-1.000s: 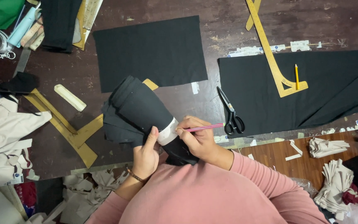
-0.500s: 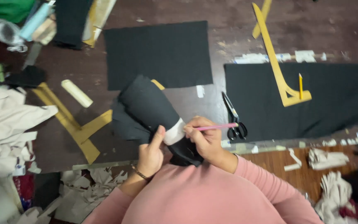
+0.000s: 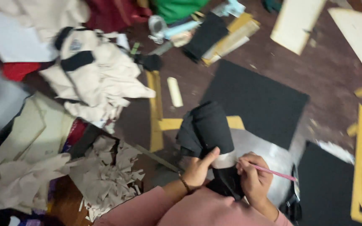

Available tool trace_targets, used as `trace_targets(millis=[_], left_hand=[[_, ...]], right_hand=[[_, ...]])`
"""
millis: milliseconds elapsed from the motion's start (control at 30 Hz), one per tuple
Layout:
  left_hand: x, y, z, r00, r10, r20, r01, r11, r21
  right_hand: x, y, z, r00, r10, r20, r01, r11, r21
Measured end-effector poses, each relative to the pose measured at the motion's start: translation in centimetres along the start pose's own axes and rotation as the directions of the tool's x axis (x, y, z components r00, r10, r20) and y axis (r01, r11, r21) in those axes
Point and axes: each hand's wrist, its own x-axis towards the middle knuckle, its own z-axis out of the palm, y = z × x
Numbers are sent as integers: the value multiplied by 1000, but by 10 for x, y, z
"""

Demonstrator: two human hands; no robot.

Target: The person cuts a piece of black fabric using shears, guided by a yellow template. They then bundle the cut pieces with a white strip and mark them with a pink pencil. The person continues cutting additional fabric pieces using the same template and shears.

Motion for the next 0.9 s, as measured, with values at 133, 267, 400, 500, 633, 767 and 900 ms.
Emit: trace_targets(millis=[133, 267, 400, 500, 633, 767, 900], left_hand=[[16, 15, -59, 980, 201, -1, -194, 945, -263], [18, 39, -113, 995, 83, 62, -61, 953, -296], [39, 37, -141, 979, 196, 52, -170, 932, -320], [49, 33, -151, 995, 49, 91, -24, 967, -255], [69, 5, -151, 963, -120, 242, 57, 966, 254], [82, -43, -140, 965, 140, 221, -161, 983, 83], [53, 39, -151, 865, 486, 128, -484, 874, -49]], right_hand=[[21, -1, 70, 997, -26, 71, 27, 1000, -11], [32, 3, 123, 997, -33, 70, 36, 999, -34], [35, 7, 152, 996, -39, 80, 50, 989, -140], [29, 17, 158, 1000, -4, -16, 0, 977, -215], [24, 35, 158, 995, -5, -95, -8, 990, -141], [17, 20, 147, 976, -81, -201, 66, 995, -79], [20, 4, 147, 973, -213, -86, 206, 975, -86]])
